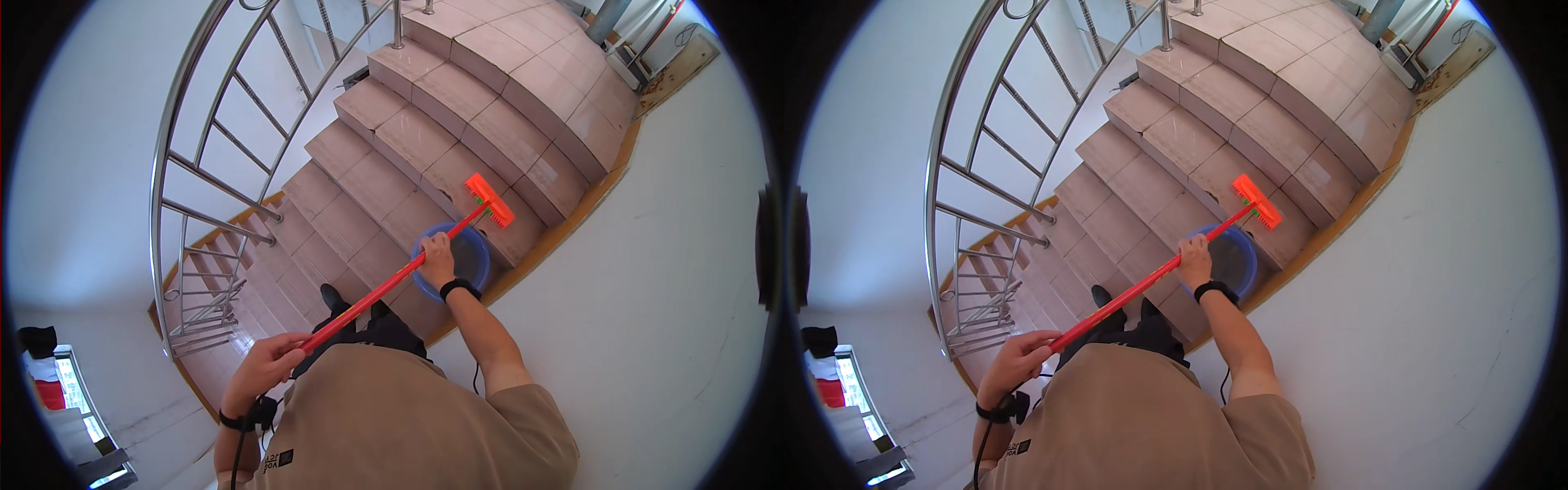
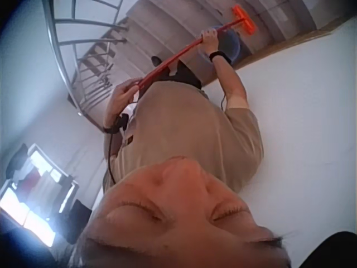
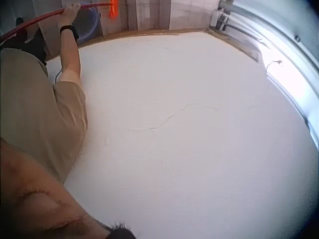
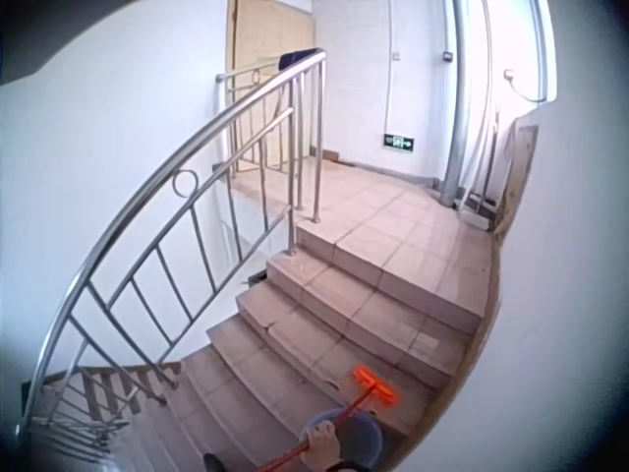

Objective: Cleaning water off tiled stairs using a squeegee.

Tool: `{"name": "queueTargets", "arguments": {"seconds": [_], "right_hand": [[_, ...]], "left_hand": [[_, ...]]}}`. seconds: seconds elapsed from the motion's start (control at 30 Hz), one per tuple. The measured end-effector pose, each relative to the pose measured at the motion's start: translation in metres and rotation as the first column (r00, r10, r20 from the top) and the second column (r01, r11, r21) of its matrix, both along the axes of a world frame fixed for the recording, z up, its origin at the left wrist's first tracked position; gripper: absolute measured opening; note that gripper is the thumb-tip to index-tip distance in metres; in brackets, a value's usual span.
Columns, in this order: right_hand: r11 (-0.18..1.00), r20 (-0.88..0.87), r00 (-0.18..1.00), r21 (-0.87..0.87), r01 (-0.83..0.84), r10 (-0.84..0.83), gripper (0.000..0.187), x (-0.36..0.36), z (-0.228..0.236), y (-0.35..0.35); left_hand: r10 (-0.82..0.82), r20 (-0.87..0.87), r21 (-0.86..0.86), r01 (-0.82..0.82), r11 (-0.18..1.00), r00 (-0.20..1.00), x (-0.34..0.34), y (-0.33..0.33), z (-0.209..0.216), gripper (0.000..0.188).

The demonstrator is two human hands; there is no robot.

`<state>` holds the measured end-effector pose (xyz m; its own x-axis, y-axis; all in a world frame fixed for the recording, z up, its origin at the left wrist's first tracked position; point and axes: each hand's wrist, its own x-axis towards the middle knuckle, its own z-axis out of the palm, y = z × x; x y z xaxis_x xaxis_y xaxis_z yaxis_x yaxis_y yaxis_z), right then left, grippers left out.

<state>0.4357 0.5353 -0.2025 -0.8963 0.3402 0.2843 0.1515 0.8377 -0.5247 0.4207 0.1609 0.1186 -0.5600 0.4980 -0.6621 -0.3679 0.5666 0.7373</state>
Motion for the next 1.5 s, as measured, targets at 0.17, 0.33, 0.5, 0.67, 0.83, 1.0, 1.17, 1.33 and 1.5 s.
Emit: {"name": "queueTargets", "arguments": {"seconds": [0.17, 0.33, 0.5, 0.67, 0.83, 1.0, 1.17, 1.33, 1.5], "right_hand": [[0.999, 0.023, 1.0, 0.038, -0.015, 0.014, 0.015, -0.007, -0.004, 0.047], [0.997, 0.053, 0.997, 0.048, -0.063, 0.06, 0.016, -0.012, -0.005, 0.072], [0.992, 0.028, 0.998, 0.118, -0.053, 0.05, 0.02, -0.012, -0.009, 0.07], [0.987, 0.047, 0.993, 0.113, -0.111, 0.107, 0.022, -0.013, -0.016, 0.048], [0.989, 0.084, 0.986, 0.026, -0.148, 0.145, 0.023, -0.019, -0.004, -0.026], [0.987, 0.079, 0.984, -0.03, -0.155, 0.157, 0.022, -0.02, 0.0, -0.071], [0.987, 0.104, 0.982, -0.02, -0.159, 0.16, 0.019, -0.027, 0.003, -0.062], [0.99, 0.102, 0.985, 0.013, -0.138, 0.136, 0.017, -0.037, 0.002, -0.016], [0.989, 0.1, 0.987, 0.068, -0.132, 0.125, 0.017, -0.044, -0.007, 0.032]], "left_hand": [[-0.023, 0.041, 0.043, 0.022, 0.999, 0.999, -0.005, 0.042, -0.015, 0.039], [-0.026, 0.04, 0.106, 0.021, 0.994, 0.999, -0.012, 0.052, -0.041, 0.04], [-0.099, -0.006, 0.149, 0.099, 0.984, 0.995, -0.018, 0.047, -0.047, 0.04], [-0.101, -0.094, 0.165, 0.115, 0.98, 0.99, -0.012, 0.017, -0.044, 0.038], [-0.021, -0.077, 0.091, 0.028, 0.995, 0.997, -0.006, -0.045, -0.021, 0.037], [0.174, 0.085, -0.019, -0.173, 0.985, 0.981, -0.009, -0.072, 0.004, 0.036], [0.183, 0.071, -0.005, -0.183, 0.983, 0.981, -0.014, -0.066, 0.005, 0.036], [0.077, 0.056, 0.058, -0.08, 0.995, 0.995, -0.017, -0.031, -0.019, 0.039], [0.016, 0.074, 0.105, -0.024, 0.994, 0.997, -0.028, 0.007, -0.032, 0.041]]}}
